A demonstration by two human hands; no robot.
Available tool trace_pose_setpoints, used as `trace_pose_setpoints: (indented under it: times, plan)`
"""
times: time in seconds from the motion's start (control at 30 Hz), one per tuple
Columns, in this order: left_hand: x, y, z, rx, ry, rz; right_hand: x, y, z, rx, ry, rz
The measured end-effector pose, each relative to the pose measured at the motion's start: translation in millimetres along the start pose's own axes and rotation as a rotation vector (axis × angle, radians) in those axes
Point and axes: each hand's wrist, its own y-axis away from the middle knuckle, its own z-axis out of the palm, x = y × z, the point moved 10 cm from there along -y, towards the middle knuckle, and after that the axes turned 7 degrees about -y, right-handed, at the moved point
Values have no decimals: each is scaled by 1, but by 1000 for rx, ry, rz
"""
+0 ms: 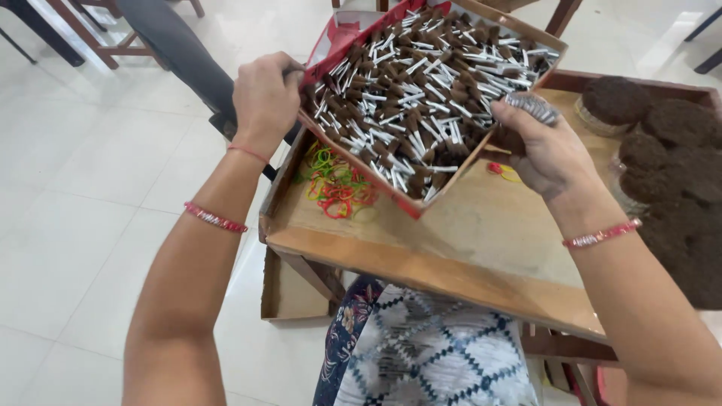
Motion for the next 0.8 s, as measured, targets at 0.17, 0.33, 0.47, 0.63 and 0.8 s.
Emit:
trace_pose_setpoints:
  times: [0.17,0.33,0.47,0.63,0.8]
  plan:
    - [53,70,-31,-173,217,50,0,152,-38,133,53,90]
    - [87,155,-21,-245,352,169,51,281,-128,419,169,253]
    - [91,208,22,-388,382,154,104,339,-188,630,60,307]
    - [75,208,70,-506,381,168,122,333,-177,625,46,273]
    - [29,133,138,-523,318,78,129,315,-173,620,20,241]
